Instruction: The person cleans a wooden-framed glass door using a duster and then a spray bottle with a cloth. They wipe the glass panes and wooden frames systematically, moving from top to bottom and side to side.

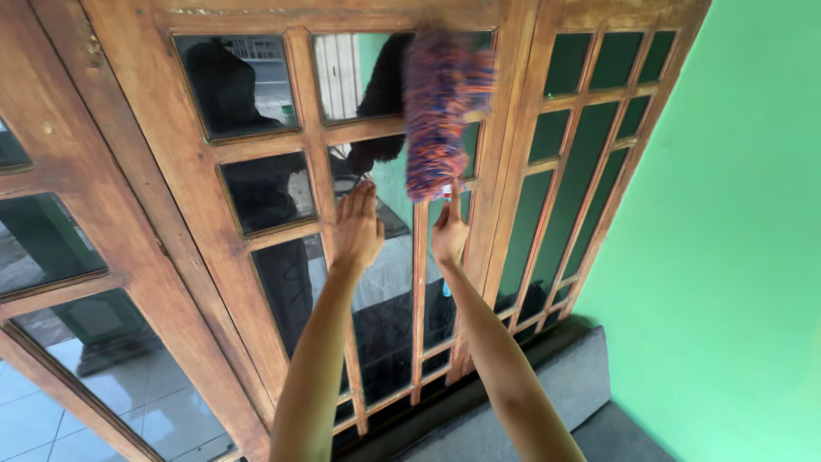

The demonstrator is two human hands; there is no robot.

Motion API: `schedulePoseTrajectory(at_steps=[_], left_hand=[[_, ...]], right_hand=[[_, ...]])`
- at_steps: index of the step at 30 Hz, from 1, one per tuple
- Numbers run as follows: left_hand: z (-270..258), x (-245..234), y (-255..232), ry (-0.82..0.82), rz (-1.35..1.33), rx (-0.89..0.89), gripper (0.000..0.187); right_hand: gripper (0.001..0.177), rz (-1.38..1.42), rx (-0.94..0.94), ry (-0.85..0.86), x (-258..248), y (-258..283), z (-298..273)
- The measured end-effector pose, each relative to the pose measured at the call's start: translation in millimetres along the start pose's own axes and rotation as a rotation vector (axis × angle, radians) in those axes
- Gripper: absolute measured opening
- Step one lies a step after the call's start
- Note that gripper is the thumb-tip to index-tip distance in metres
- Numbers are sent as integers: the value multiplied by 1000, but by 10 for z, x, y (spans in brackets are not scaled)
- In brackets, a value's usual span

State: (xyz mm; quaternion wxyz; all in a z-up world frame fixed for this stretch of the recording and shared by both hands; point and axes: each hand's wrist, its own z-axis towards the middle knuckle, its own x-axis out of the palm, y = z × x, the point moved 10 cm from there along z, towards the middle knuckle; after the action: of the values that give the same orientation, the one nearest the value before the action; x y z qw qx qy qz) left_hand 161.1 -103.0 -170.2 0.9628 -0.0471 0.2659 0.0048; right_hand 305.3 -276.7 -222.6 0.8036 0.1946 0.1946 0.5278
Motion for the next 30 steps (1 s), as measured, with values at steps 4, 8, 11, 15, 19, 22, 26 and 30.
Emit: schedulePoseTrajectory(at_steps=[4, 8, 11, 15, 19, 22, 26, 30], left_hand=[[73, -195, 122, 13, 47, -3, 61], [81, -94, 112, 27, 49, 0, 62], [92, 71, 80, 37, 67, 17, 61], [110, 225, 21, 3, 41, 5, 60], [57, 351, -144, 39, 44, 12, 59], [19, 379, -225, 54, 73, 36, 58], [-31, 363, -252, 71, 79, 14, 59], [-61, 292, -306, 74, 64, -3, 61]], right_hand=[[54, -5, -92, -62, 22, 194, 465], [54, -83, 50, 49, 131, -74, 895], [54, -139, 158, 71, 67, -370, 1005], [53, -75, -50, 143, 259, -276, 740], [51, -13, -58, 182, 162, -834, 290], [49, -119, 188, 216, 226, -1418, -20], [60, -32, 114, 231, 189, -1091, -427], [60, -163, 82, 488, -75, -634, -743]])
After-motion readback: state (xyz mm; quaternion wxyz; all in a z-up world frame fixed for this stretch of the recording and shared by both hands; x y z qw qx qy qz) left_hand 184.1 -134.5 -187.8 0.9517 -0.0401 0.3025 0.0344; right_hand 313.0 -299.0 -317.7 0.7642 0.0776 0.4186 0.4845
